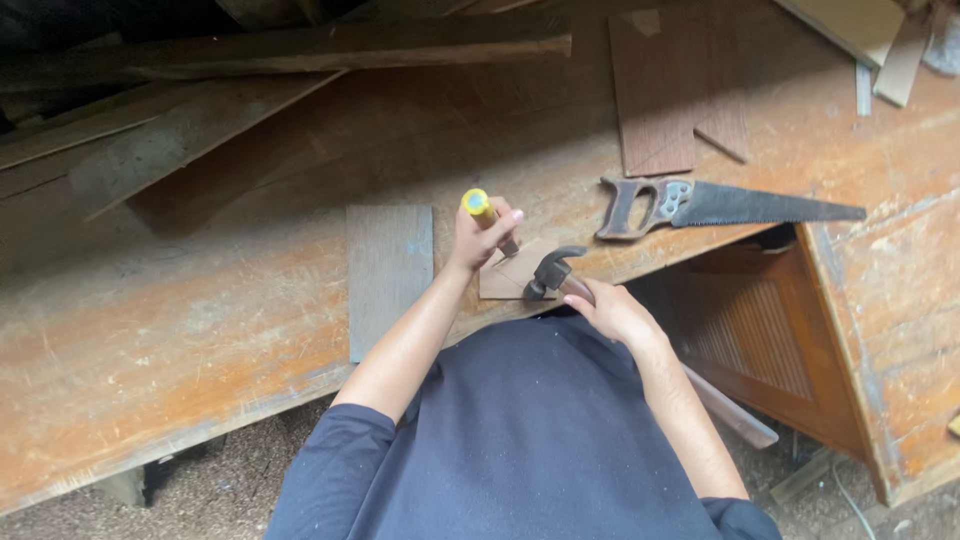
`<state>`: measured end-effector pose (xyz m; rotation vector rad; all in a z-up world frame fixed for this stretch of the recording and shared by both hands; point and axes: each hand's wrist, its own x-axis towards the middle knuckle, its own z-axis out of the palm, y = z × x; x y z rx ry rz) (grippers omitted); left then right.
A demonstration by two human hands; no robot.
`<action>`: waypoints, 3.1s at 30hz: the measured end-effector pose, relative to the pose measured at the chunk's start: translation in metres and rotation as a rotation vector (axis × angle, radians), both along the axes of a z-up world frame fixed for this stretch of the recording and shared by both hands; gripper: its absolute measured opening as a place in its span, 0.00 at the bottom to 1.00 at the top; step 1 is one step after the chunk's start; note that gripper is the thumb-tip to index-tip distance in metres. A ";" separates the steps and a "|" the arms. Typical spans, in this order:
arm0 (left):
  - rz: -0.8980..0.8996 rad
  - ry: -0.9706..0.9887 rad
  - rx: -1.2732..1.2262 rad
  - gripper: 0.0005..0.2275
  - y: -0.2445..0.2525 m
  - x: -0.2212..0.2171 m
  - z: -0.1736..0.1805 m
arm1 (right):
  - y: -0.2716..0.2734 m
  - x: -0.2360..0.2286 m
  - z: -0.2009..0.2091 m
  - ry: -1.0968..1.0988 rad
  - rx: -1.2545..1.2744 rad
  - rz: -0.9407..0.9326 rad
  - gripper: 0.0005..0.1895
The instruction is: The person uses a chisel and hammer to carve a small wooden piece on a workbench. They repeatedly strike the chisel to remove wood shavings, adjusting the chisel position as needed. A hand saw and other wood pieces are visible on the bench.
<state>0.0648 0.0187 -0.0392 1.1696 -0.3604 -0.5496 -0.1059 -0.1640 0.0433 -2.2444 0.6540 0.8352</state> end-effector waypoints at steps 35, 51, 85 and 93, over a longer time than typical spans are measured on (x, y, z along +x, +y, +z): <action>0.237 -0.604 0.293 0.12 -0.029 -0.030 0.029 | -0.038 0.015 -0.009 -0.054 0.038 0.304 0.23; 0.162 -0.607 0.257 0.11 -0.028 -0.033 0.022 | -0.100 0.004 0.182 -1.260 0.487 -0.031 0.12; 0.071 -0.571 0.143 0.08 -0.032 -0.033 0.006 | -0.089 -0.004 0.188 -1.253 0.604 -0.141 0.31; 0.060 -0.496 0.144 0.11 -0.032 -0.036 0.002 | -0.053 0.038 0.154 -0.582 -0.129 0.458 0.14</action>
